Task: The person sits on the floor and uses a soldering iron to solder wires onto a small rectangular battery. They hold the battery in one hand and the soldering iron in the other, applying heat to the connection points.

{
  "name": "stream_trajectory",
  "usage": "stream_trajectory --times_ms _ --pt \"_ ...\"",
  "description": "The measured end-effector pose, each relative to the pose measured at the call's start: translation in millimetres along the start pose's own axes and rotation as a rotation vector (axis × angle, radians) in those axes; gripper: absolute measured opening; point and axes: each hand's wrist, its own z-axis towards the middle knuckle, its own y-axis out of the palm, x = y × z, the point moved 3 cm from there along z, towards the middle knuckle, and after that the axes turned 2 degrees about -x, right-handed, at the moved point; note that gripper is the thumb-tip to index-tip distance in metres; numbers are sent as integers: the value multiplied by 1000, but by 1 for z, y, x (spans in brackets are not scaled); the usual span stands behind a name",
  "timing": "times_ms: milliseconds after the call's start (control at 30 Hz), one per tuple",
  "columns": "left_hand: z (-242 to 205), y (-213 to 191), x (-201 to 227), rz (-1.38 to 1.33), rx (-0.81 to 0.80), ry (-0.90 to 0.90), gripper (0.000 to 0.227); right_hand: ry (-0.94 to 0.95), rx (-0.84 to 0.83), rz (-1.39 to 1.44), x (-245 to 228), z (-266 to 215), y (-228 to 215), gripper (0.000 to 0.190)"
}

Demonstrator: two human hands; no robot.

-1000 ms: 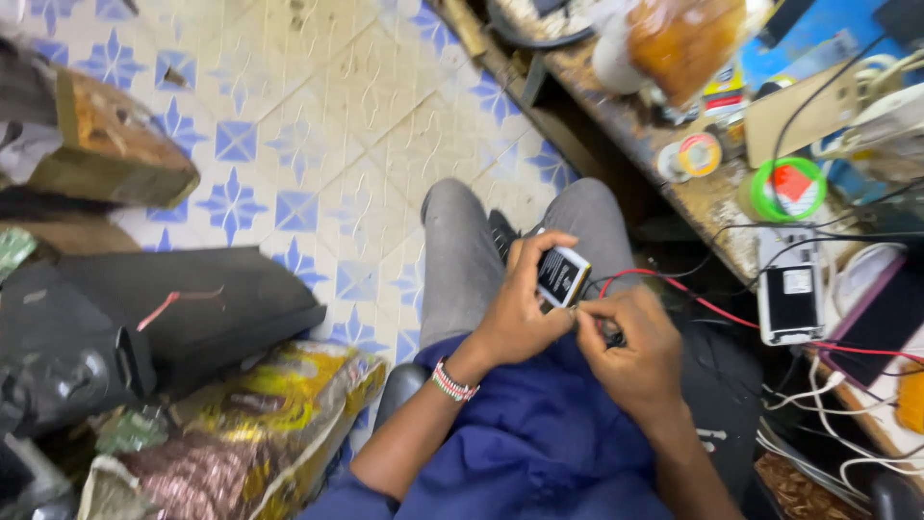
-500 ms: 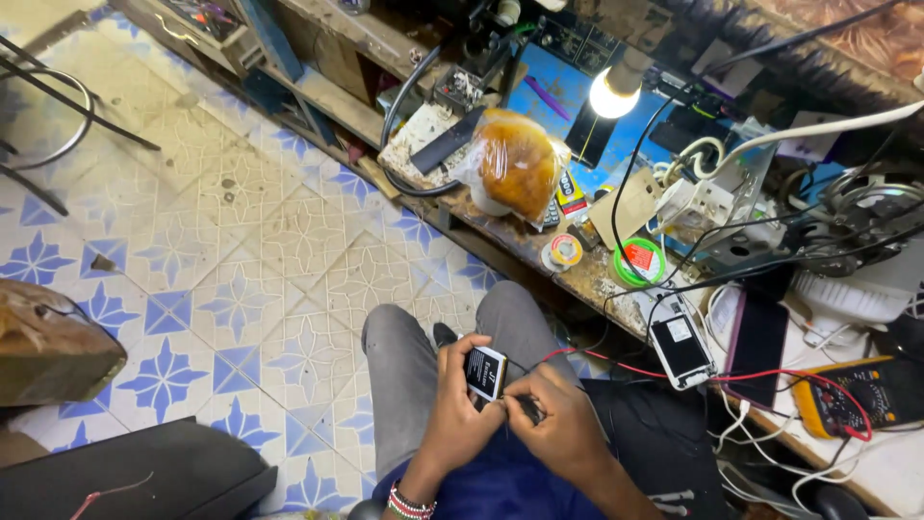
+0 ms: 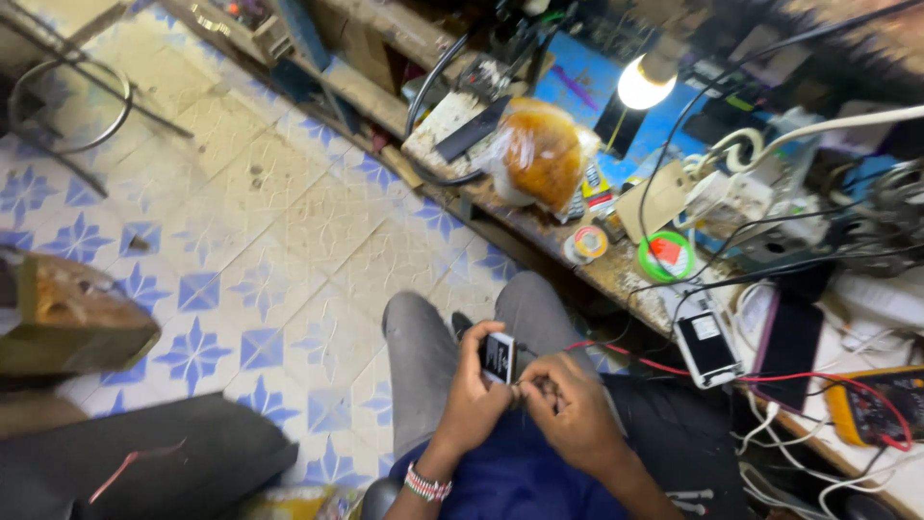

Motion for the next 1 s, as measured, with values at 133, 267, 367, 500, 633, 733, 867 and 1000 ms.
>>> stream_trajectory --times_ms 133,267,367,500,633,733,867,1000 --pt "-4 -2 -5 -30 -43 37 76 270 -118 250 16 -14 11 14" --pt "3 -4 -24 -438 -135 49 79 414 -91 224 24 -13 14 16" --pt "-3 3 -20 -531 -160 51 82 502 -68 326 5 -9 6 13" --pt "-4 7 -11 -577 -213 76 87 468 -28 327 7 -9 -1 13" --pt "-3 10 -16 -562 -244 106 88 417 7 356 19 -14 -2 13" --pt "-4 11 -18 -555 -249 106 85 397 20 367 27 -17 1 13" --pt "-3 10 -12 -576 -261 112 86 389 41 394 28 -17 4 12" --pt "-3 8 -8 -579 -266 110 87 392 52 421 20 -15 3 13"
